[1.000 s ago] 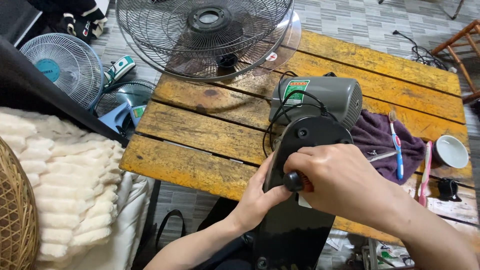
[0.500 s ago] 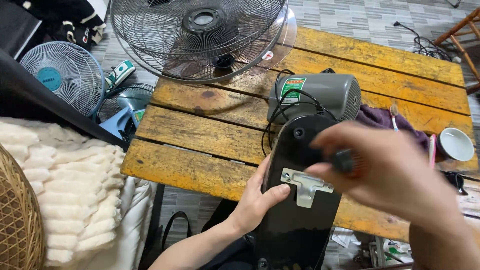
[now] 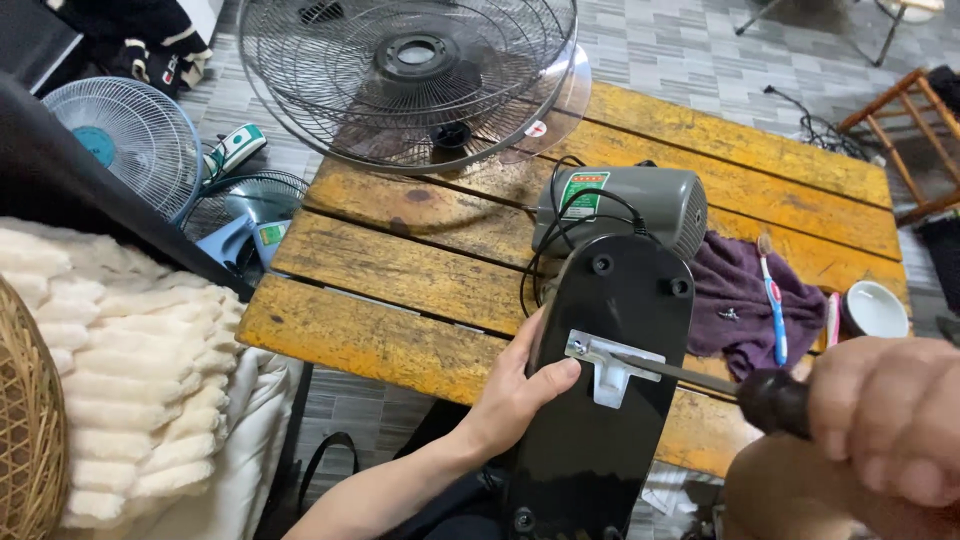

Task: The person organizes small screws on a purple cloth and then attaches a metal bracket to the base of a fan motor using a screwdriver. They align the bracket and tighten the screws to secure it in place.

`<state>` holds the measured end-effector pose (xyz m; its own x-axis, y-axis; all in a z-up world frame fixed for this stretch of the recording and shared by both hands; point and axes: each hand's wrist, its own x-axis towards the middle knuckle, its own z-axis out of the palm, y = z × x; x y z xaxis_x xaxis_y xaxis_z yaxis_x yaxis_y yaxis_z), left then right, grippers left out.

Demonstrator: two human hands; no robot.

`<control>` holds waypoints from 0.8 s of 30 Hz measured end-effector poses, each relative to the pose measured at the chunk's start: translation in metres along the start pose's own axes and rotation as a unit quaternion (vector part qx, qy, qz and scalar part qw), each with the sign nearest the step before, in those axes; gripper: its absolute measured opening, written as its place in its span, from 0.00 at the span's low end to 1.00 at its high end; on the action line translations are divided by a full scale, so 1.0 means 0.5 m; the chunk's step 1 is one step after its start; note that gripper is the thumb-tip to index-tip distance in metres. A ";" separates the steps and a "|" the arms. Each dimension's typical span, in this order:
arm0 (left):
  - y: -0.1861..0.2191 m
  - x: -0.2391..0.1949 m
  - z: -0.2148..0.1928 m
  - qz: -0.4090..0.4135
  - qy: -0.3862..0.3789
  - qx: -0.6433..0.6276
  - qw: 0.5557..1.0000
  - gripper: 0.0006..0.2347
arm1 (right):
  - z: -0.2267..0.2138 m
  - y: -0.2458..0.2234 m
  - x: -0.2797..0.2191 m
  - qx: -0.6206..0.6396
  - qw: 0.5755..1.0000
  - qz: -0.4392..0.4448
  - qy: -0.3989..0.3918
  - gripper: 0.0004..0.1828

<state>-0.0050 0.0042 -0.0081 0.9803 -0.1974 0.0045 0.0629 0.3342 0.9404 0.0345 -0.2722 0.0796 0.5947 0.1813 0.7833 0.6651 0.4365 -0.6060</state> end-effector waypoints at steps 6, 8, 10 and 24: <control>0.008 0.003 0.002 -0.026 0.003 0.017 1.000 0.34 | 0.145 -0.006 0.032 -0.092 0.996 0.002 -0.016 0.26; 0.000 0.005 0.000 -0.041 0.020 0.035 0.998 0.36 | 0.200 -0.009 0.015 -0.110 0.982 0.022 0.154 0.14; -0.004 0.008 -0.003 -0.025 0.014 0.031 0.999 0.34 | 0.161 -0.019 0.025 -0.087 0.984 0.053 0.143 0.12; -0.005 0.007 -0.004 -0.012 0.001 0.039 0.999 0.36 | 0.144 -0.007 -0.040 -0.099 0.970 -0.039 0.217 0.17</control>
<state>-0.0012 0.0043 -0.0112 0.9790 -0.2030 -0.0192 0.0720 0.2562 0.9639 -0.0124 -0.2136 0.0758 0.6444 -0.2523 0.7219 0.7642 0.2476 -0.5956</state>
